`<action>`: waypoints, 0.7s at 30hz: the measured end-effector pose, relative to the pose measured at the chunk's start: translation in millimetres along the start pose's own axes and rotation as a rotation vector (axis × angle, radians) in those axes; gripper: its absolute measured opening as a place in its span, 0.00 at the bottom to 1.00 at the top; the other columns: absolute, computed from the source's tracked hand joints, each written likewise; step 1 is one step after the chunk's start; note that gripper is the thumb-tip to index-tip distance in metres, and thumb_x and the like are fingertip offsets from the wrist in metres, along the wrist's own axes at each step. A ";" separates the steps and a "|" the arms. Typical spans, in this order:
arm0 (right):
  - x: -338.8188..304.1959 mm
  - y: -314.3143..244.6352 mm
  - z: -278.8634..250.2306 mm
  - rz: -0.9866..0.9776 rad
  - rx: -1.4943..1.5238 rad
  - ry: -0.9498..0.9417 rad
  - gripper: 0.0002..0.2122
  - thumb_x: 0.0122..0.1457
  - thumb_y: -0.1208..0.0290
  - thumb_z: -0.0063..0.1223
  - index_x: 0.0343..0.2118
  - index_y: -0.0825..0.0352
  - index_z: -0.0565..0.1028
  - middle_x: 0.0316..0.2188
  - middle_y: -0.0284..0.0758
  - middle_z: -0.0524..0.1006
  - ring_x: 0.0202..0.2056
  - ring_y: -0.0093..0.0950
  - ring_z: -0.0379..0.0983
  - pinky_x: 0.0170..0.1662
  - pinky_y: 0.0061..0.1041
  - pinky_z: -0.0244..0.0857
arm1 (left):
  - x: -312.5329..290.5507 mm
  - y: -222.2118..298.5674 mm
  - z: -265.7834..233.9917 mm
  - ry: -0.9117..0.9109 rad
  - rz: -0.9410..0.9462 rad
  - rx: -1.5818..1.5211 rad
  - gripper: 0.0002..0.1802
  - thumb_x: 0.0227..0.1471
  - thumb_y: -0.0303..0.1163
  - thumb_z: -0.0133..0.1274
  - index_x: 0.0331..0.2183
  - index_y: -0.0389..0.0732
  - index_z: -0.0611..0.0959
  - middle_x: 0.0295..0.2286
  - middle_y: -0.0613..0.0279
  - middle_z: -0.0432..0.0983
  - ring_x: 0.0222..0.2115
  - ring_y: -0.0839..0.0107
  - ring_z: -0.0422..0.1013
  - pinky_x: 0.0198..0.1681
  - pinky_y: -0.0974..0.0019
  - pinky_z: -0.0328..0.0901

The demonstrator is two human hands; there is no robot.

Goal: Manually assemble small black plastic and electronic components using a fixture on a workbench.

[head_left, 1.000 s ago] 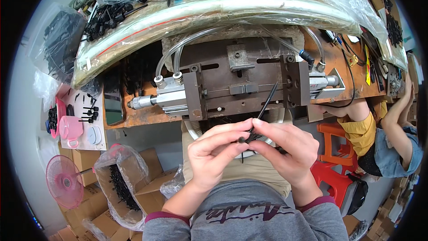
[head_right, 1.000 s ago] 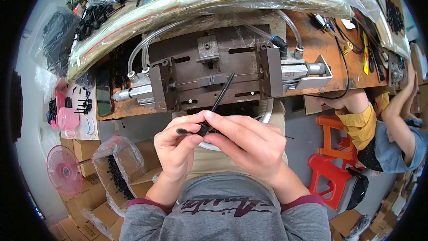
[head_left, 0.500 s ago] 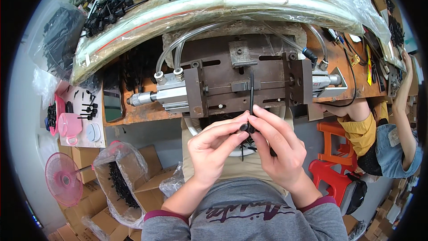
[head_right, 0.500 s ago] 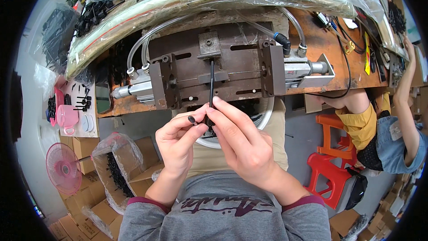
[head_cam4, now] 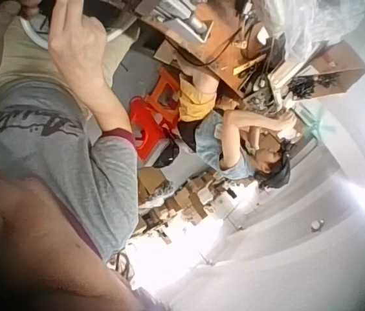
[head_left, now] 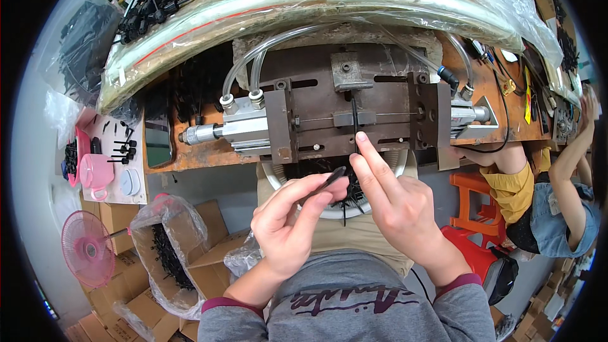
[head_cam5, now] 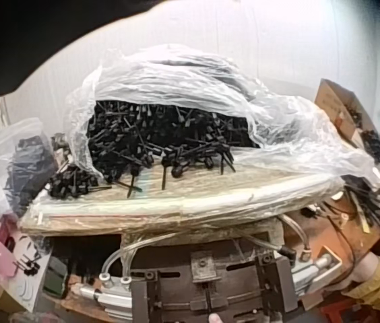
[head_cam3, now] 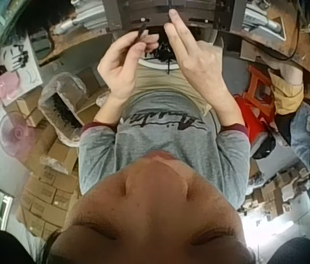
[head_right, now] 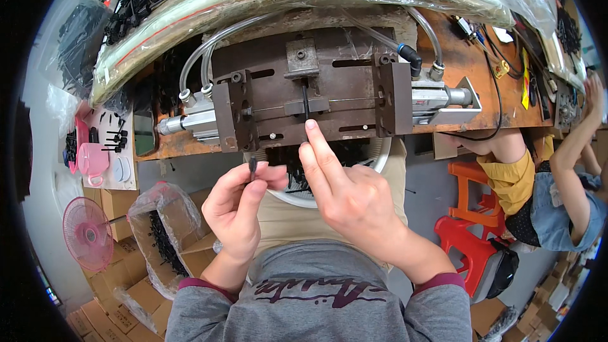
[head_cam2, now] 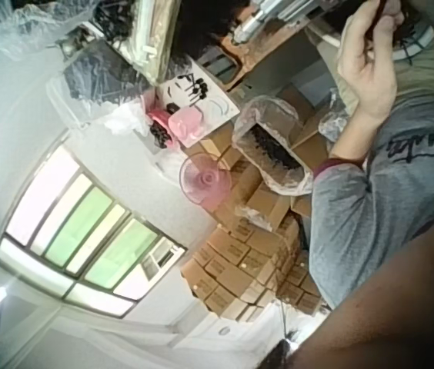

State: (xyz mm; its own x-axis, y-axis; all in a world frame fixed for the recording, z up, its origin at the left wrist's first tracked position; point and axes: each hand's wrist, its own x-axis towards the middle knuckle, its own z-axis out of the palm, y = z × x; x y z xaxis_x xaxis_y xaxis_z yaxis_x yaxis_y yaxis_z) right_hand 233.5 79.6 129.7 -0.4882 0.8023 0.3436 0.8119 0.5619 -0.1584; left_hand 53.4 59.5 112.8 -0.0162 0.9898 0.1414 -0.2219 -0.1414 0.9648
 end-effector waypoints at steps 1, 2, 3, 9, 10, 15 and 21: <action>1.1 -1.2 0.1 0.001 -0.015 -0.018 0.22 0.44 0.82 0.53 0.47 0.74 0.76 0.56 0.45 0.73 0.15 0.18 0.66 0.21 0.20 0.63 | 0.1 -1.5 -0.4 -0.030 0.038 -0.046 0.15 0.59 0.17 0.50 0.48 0.30 0.77 0.37 0.47 0.81 0.37 0.68 0.78 0.40 0.70 0.73; 2.9 -3.0 -0.5 0.002 -0.030 -0.036 0.22 0.44 0.81 0.53 0.47 0.74 0.76 0.57 0.45 0.72 0.15 0.18 0.65 0.21 0.19 0.63 | -0.3 -0.8 -1.0 -0.018 0.011 -0.088 0.15 0.60 0.19 0.50 0.49 0.30 0.76 0.36 0.47 0.81 0.34 0.71 0.77 0.37 0.72 0.72; 4.3 -4.4 -1.4 0.003 -0.045 -0.055 0.22 0.45 0.81 0.52 0.48 0.74 0.76 0.58 0.45 0.72 0.15 0.18 0.65 0.21 0.19 0.63 | -0.8 1.3 -2.0 -0.006 -0.017 -0.131 0.14 0.61 0.20 0.49 0.49 0.30 0.75 0.36 0.48 0.81 0.31 0.73 0.75 0.34 0.74 0.71; 12.2 -1.6 -7.0 -0.019 -0.122 -0.147 0.22 0.46 0.80 0.52 0.49 0.74 0.74 0.60 0.46 0.68 0.15 0.18 0.67 0.21 0.19 0.64 | 0.7 9.0 -16.5 -0.125 -0.096 -0.277 0.22 0.62 0.24 0.48 0.57 0.32 0.68 0.39 0.54 0.75 0.31 0.79 0.67 0.36 0.76 0.64; 13.1 -2.1 -7.9 -0.018 -0.135 -0.167 0.22 0.46 0.80 0.52 0.49 0.74 0.74 0.60 0.46 0.68 0.16 0.18 0.67 0.22 0.20 0.64 | 1.8 13.5 -14.6 -0.130 -0.123 -0.265 0.25 0.62 0.23 0.48 0.59 0.32 0.65 0.42 0.52 0.73 0.33 0.78 0.67 0.38 0.75 0.63; 16.5 -4.2 -10.3 -0.003 -0.174 -0.228 0.23 0.47 0.79 0.52 0.49 0.75 0.73 0.61 0.48 0.66 0.16 0.19 0.68 0.22 0.20 0.65 | 14.5 38.9 -3.3 -0.179 -0.212 -0.325 0.40 0.57 0.21 0.48 0.66 0.33 0.50 0.59 0.42 0.60 0.52 0.62 0.68 0.53 0.63 0.66; 17.1 -6.1 -11.3 -0.035 -0.225 -0.235 0.22 0.46 0.79 0.52 0.48 0.75 0.73 0.61 0.48 0.67 0.16 0.18 0.68 0.22 0.19 0.65 | 10.2 41.8 -17.9 -0.138 0.030 -0.100 0.30 0.50 0.11 0.55 0.56 0.27 0.70 0.50 0.35 0.70 0.49 0.47 0.73 0.51 0.58 0.73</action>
State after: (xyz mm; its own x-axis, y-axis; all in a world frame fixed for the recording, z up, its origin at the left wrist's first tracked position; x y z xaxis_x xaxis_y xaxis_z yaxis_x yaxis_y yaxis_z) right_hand 223.8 87.6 147.0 -0.5566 0.8223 0.1183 0.8307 0.5526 0.0676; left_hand 26.5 63.9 150.6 0.1086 0.9727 0.2053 -0.3193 -0.1614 0.9338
